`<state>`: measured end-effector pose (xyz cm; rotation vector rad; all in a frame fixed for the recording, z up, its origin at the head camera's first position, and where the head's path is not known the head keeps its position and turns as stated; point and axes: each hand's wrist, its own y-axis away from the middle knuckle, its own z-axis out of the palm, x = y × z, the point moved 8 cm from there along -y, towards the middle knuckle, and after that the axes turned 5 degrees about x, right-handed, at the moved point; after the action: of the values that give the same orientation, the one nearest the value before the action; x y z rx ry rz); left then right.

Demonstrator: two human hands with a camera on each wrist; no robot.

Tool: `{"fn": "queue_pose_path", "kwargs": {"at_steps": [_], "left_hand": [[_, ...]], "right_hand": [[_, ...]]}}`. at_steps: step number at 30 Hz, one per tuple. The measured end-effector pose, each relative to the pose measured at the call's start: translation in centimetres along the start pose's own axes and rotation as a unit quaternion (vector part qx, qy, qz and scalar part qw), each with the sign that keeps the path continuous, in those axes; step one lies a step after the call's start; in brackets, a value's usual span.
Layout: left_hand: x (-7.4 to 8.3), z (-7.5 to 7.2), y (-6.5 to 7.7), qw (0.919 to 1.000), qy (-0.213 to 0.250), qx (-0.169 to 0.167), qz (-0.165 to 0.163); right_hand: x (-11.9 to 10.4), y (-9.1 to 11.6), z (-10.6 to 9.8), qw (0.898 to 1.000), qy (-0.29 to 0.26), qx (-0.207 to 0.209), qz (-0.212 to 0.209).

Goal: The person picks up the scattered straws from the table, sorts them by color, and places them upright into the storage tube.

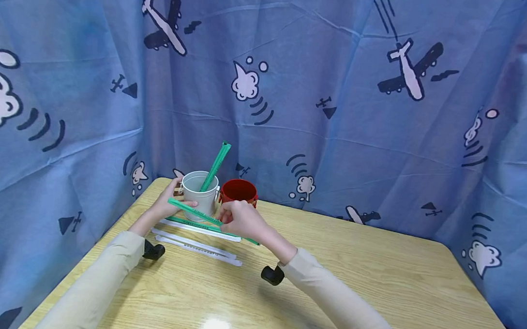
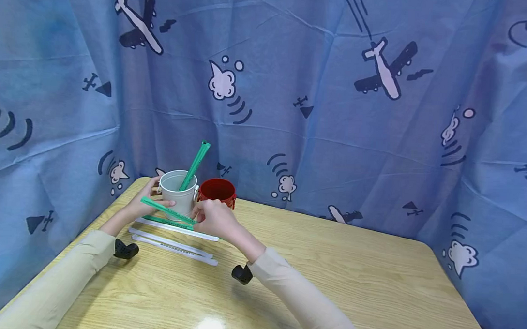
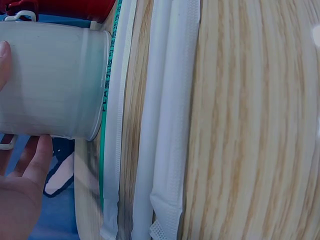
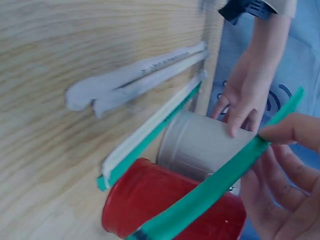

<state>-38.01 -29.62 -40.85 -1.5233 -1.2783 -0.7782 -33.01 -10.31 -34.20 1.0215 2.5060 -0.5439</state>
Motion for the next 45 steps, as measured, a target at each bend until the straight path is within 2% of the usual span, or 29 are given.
{"fn": "queue_pose_path", "kwargs": {"at_steps": [3, 8, 13, 22, 31, 37, 41, 45], "left_hand": [[0.1, -0.1, -0.1, 0.9999, -0.01, 0.002, 0.012], [-0.1, 0.1, -0.3, 0.9998, -0.015, -0.006, -0.013], [0.1, 0.4, -0.1, 0.9998, -0.002, -0.018, -0.011], [-0.3, 0.1, 0.2, 0.9997, -0.008, -0.015, -0.016], [-0.1, 0.2, 0.2, 0.9997, 0.001, -0.021, -0.012], [-0.6, 0.4, 0.2, 0.9996, -0.002, -0.02, -0.018], [-0.8, 0.3, 0.0, 0.9997, -0.007, -0.014, -0.02], [-0.7, 0.1, -0.2, 0.9997, -0.007, -0.01, -0.02]], "right_hand": [[-0.5, -0.7, -0.8, 0.999, -0.017, 0.028, -0.016], [-1.4, -1.7, -1.9, 0.995, -0.027, 0.088, -0.038], [-2.1, -2.2, -2.8, 0.987, -0.051, 0.147, -0.048], [-3.0, -3.7, -3.6, 0.965, -0.109, 0.23, -0.057], [-2.9, -4.8, -5.0, 0.936, -0.151, 0.314, -0.049], [-2.8, -4.9, -5.5, 0.914, -0.176, 0.361, -0.058], [-2.7, -5.1, -5.8, 0.902, -0.19, 0.383, -0.064], [-2.6, -5.7, -6.0, 0.898, -0.194, 0.389, -0.063]]}}
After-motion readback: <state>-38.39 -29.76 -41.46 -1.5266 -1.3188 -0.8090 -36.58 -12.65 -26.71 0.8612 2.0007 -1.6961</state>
